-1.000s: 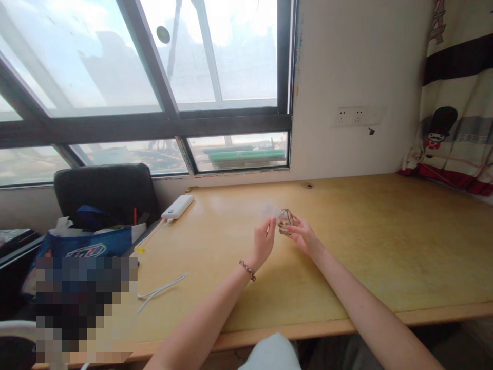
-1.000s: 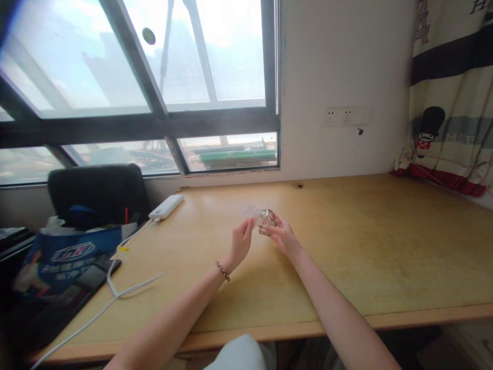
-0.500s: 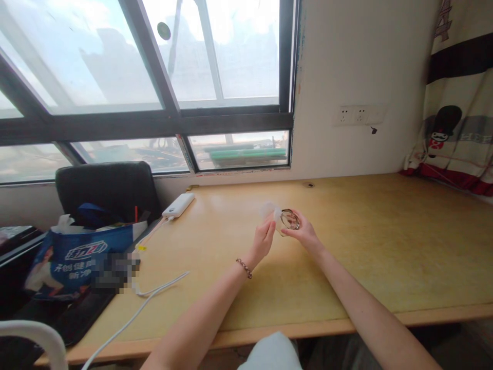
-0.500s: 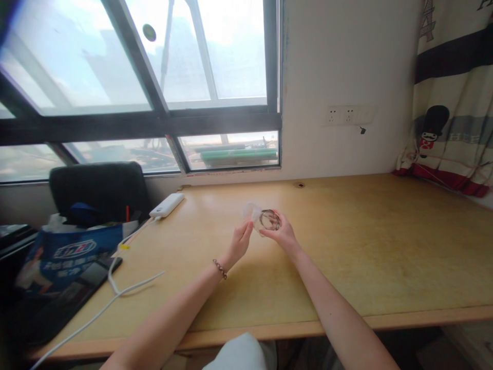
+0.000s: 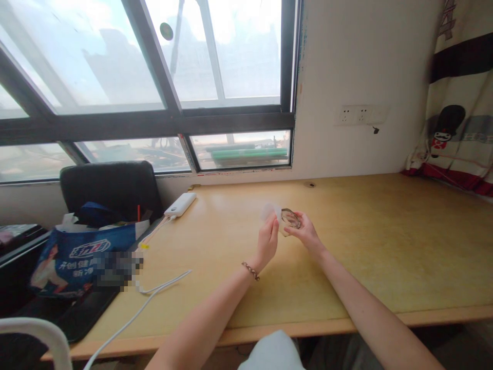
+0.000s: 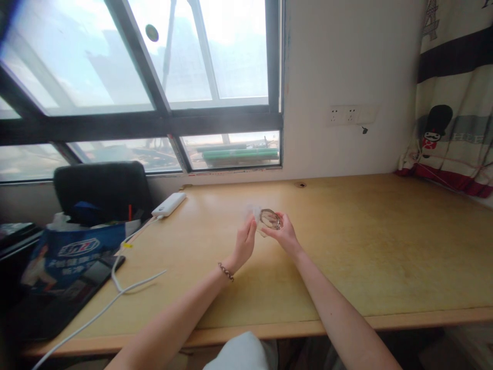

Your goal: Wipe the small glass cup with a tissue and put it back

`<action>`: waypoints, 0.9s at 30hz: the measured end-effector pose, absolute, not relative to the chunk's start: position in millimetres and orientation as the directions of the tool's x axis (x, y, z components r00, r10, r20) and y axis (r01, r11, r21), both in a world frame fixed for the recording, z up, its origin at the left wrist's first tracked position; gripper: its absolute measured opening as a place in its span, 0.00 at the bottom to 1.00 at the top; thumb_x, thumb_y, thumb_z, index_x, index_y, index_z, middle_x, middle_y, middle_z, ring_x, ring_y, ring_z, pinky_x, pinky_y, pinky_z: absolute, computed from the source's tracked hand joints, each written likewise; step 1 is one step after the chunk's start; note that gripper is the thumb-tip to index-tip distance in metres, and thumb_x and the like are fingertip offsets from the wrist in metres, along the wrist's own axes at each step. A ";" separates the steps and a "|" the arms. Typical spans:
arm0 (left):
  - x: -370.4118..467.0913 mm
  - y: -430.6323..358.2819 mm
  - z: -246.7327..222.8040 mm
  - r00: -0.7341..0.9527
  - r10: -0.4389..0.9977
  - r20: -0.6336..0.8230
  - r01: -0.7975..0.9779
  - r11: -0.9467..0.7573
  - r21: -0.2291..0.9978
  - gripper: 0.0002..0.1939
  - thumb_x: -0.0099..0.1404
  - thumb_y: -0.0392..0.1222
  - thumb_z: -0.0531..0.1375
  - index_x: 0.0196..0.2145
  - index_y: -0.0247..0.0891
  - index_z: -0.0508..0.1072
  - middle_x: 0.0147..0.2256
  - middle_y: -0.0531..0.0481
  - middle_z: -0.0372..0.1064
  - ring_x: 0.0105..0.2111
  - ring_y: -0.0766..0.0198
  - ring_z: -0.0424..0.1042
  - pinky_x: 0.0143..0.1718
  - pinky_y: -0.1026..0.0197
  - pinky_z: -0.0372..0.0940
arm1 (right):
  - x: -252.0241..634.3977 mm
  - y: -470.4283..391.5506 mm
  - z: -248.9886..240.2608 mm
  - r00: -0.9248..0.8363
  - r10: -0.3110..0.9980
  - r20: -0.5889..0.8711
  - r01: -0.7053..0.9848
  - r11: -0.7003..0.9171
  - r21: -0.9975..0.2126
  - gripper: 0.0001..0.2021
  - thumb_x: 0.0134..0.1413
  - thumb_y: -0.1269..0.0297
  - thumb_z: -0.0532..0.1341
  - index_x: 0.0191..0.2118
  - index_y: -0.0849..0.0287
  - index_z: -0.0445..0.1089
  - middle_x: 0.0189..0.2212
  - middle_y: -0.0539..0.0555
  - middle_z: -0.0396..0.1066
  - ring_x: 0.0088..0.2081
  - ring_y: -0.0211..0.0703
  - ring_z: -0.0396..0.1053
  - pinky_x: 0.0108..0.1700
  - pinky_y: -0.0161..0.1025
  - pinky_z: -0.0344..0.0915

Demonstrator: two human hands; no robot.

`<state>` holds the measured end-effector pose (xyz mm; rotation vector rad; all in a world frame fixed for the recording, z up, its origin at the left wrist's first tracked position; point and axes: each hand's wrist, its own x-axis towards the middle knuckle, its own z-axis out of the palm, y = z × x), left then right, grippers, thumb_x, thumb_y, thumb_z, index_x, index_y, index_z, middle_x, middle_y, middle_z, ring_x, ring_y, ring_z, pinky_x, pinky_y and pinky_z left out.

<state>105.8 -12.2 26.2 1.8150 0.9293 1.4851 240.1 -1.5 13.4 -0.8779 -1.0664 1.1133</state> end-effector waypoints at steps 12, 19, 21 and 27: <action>118.1 -7.6 18.5 0.092 0.956 0.278 -0.424 -0.216 0.880 0.21 0.59 0.51 0.52 0.44 0.34 0.67 0.43 0.44 0.67 0.43 0.60 0.65 0.43 0.59 0.59 | 237.2 -12.2 30.9 -0.046 0.970 0.237 -0.485 0.186 -0.854 0.23 0.33 0.67 0.66 0.42 0.58 0.65 0.43 0.55 0.68 0.45 0.46 0.65 0.49 0.43 0.59; 123.9 -27.9 22.9 0.023 0.936 0.350 -0.193 -0.339 0.921 0.17 0.60 0.49 0.52 0.41 0.35 0.69 0.39 0.47 0.69 0.43 0.60 0.64 0.45 0.60 0.58 | 240.4 -8.4 27.0 -0.007 0.989 0.151 -0.654 0.110 -0.748 0.14 0.43 0.55 0.58 0.35 0.58 0.69 0.39 0.54 0.70 0.44 0.48 0.65 0.48 0.46 0.60; 125.6 -31.7 20.8 0.033 0.927 0.373 -0.143 -0.365 0.920 0.16 0.60 0.47 0.52 0.40 0.35 0.69 0.38 0.48 0.69 0.41 0.60 0.65 0.44 0.60 0.58 | 240.5 -6.6 22.2 -0.031 0.995 0.098 -0.704 0.048 -0.708 0.15 0.45 0.53 0.55 0.35 0.58 0.69 0.38 0.55 0.71 0.43 0.48 0.66 0.46 0.46 0.61; 126.3 -36.1 20.2 0.044 0.887 0.459 0.015 -0.460 0.888 0.14 0.61 0.44 0.51 0.40 0.35 0.69 0.38 0.47 0.68 0.42 0.59 0.64 0.45 0.58 0.57 | 239.8 -8.3 15.0 -0.191 0.982 -0.008 -0.846 -0.168 -0.505 0.16 0.47 0.55 0.51 0.36 0.60 0.68 0.35 0.56 0.72 0.38 0.48 0.68 0.37 0.47 0.65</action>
